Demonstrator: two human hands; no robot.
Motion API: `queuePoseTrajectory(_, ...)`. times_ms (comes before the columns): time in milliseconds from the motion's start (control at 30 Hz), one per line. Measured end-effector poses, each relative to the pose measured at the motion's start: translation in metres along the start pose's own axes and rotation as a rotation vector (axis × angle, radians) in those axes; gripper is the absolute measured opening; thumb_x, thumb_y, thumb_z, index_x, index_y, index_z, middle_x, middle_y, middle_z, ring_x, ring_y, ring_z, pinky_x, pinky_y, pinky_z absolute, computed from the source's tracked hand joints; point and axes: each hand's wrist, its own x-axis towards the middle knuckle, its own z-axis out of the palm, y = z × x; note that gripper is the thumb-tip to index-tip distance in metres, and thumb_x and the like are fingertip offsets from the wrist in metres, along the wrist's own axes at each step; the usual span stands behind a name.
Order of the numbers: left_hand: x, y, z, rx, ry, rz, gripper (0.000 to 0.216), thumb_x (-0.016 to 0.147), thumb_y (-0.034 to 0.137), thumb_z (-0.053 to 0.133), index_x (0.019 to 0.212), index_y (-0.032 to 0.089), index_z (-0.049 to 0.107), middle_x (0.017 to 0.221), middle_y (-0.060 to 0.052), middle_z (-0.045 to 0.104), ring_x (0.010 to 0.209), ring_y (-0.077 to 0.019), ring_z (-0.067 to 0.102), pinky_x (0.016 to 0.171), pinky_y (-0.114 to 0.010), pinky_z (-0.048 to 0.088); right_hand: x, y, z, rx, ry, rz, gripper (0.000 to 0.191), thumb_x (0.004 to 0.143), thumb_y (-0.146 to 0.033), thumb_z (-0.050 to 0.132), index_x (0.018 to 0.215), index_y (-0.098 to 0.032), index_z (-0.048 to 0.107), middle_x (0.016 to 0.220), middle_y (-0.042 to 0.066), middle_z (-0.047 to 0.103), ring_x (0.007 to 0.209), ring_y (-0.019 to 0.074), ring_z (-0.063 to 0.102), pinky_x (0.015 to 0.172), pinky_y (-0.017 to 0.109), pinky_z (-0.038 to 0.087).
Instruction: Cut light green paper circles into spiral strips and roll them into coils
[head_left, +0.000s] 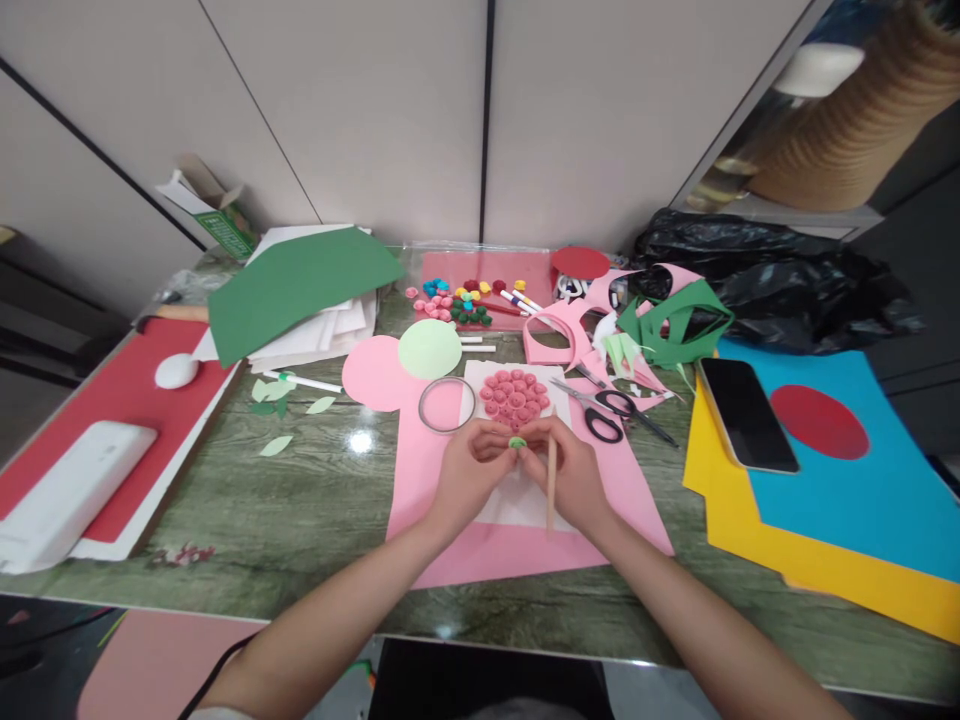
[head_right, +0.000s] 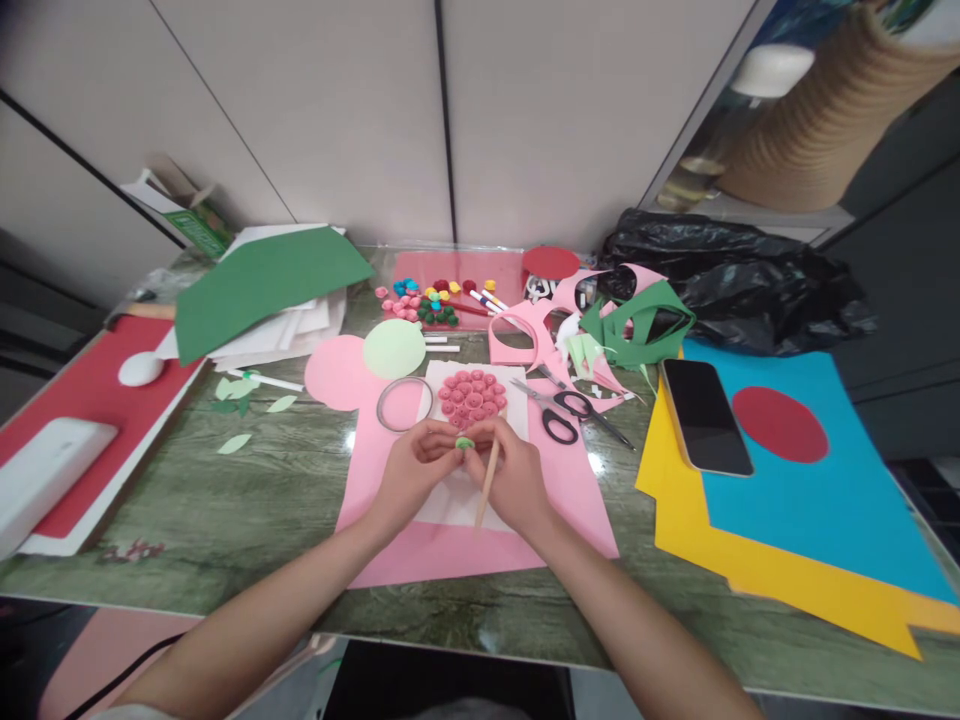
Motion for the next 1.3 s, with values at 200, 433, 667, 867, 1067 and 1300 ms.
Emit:
queuePoseTrajectory(200,-0.0006,-0.0027,0.0018,0.074,0.031,0.025,0.02,0.068,0.011,0.069,0.086,0.014,0.06,0.081,-0.004,0.069,0.076,-0.0141,0.067,0.075,-0.027,0.053,-0.0014,-0.0003,0.0025,-0.018,0.015,-0.003,0.012,0.079,-0.025,0.065,0.089,-0.023,0.059,0.084,0.003,0.069,0.078,0.0204,0.067,0.072,0.032,0.055)
queuePoseTrajectory(433,-0.0018,-0.0022,0.0017,0.049,0.024,0.028,0.021,0.069,0.011,0.069,0.087,0.015,0.059,0.079,-0.003,0.069,0.075,-0.0132,0.067,0.075,-0.026,0.052,-0.0009,0.0003,0.0026,-0.005,0.002,0.007,0.013,0.08,-0.026,0.065,0.09,-0.023,0.058,0.085,0.003,0.068,0.079,0.0212,0.067,0.073,0.034,0.054)
queuePoseTrajectory(667,0.0021,-0.0008,-0.0032,-0.089,-0.008,-0.022,0.018,0.065,0.015,0.076,0.079,0.015,0.064,0.078,-0.001,0.07,0.075,-0.0129,0.066,0.076,-0.026,0.052,0.0018,0.0033,-0.0039,0.068,-0.024,-0.003,0.011,0.086,-0.032,0.06,0.092,-0.024,0.057,0.091,0.005,0.07,0.084,0.0225,0.069,0.075,0.035,0.056)
queuePoseTrajectory(867,0.0021,0.0021,-0.0049,-0.092,-0.048,-0.005,0.017,0.066,0.015,0.076,0.081,0.016,0.07,0.083,-0.002,0.072,0.081,-0.0149,0.067,0.08,-0.028,0.051,0.002,0.0038,-0.0033,0.087,-0.03,-0.011,0.015,0.083,-0.03,0.064,0.095,-0.024,0.057,0.096,0.006,0.07,0.09,0.0235,0.069,0.081,0.037,0.056)
queuePoseTrajectory(1067,0.0022,-0.0003,-0.0062,-0.034,-0.048,0.016,0.015,0.069,0.014,0.073,0.084,0.017,0.072,0.088,-0.004,0.073,0.083,-0.0163,0.066,0.08,-0.029,0.051,0.0008,0.005,-0.0031,0.049,-0.051,-0.03,0.021,0.08,-0.025,0.067,0.098,-0.024,0.057,0.1,0.006,0.069,0.092,0.0236,0.069,0.082,0.038,0.056)
queuePoseTrajectory(1300,-0.0015,0.0025,-0.0035,0.117,-0.035,0.073,0.014,0.072,0.014,0.067,0.085,0.017,0.072,0.088,-0.005,0.073,0.081,-0.0178,0.066,0.076,-0.03,0.052,-0.0004,-0.0024,-0.0035,-0.061,-0.028,-0.057,0.016,0.08,-0.023,0.063,0.095,-0.024,0.056,0.09,0.004,0.07,0.083,0.0219,0.07,0.076,0.036,0.057)
